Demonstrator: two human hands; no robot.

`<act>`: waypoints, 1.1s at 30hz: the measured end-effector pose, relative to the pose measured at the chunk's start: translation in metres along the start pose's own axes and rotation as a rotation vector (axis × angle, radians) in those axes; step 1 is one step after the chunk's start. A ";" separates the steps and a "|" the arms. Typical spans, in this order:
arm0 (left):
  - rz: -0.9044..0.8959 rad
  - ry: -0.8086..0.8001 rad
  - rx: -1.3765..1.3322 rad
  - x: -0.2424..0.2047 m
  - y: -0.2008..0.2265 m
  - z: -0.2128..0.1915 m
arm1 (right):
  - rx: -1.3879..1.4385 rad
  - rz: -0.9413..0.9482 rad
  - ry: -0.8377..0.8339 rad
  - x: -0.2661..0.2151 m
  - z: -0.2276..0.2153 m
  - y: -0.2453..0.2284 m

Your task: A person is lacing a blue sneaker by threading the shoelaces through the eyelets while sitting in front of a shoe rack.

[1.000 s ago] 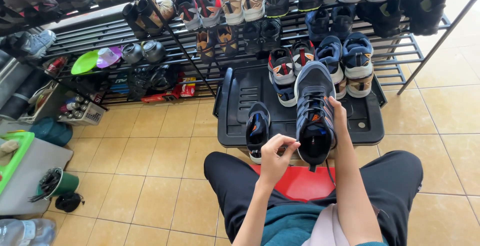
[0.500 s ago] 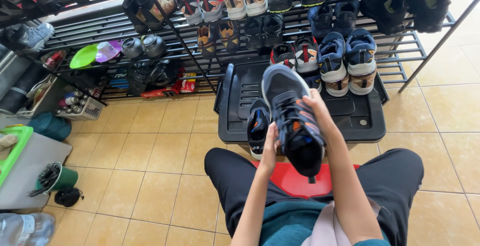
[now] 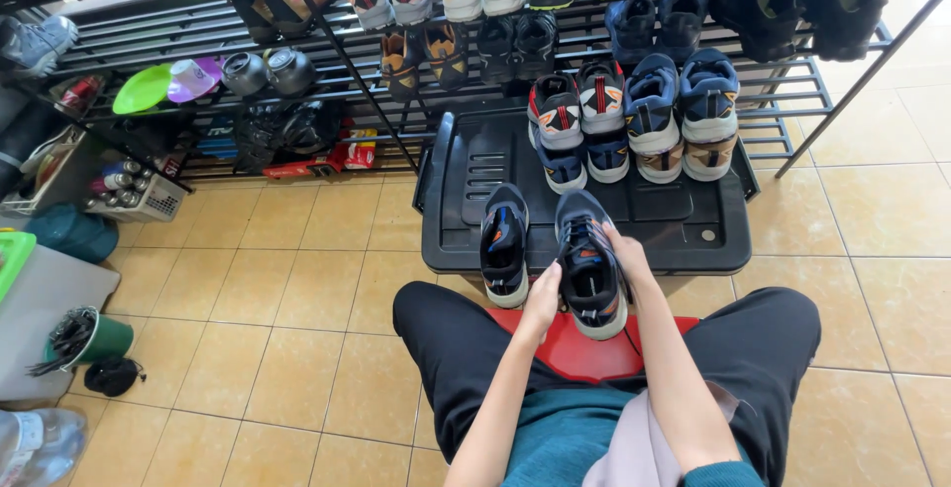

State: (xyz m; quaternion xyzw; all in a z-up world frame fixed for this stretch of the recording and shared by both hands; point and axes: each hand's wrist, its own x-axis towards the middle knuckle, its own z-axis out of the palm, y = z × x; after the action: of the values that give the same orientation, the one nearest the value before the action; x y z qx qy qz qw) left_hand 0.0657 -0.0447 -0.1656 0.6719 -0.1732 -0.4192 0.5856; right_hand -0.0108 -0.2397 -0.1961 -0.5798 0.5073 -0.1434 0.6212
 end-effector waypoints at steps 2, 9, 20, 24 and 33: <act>-0.029 0.019 0.147 0.007 -0.011 0.002 | -0.001 0.036 0.003 0.014 0.002 0.027; 0.151 0.178 0.319 0.021 -0.023 -0.005 | 0.118 0.133 0.003 0.003 0.012 0.025; 0.175 0.195 0.329 -0.003 0.003 -0.020 | -0.054 0.301 -0.289 -0.053 -0.065 -0.046; 0.142 0.125 0.360 -0.021 0.015 -0.032 | -0.220 0.230 -0.445 -0.078 -0.083 -0.078; 0.617 0.002 0.724 -0.089 0.039 -0.012 | -0.086 -0.032 -0.390 -0.121 -0.068 -0.054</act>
State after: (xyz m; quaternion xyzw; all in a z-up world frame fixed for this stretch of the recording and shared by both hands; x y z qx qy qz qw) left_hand 0.0326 0.0174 -0.0981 0.7504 -0.4990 -0.1374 0.4111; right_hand -0.0971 -0.2016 -0.0806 -0.6308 0.3735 -0.0163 0.6799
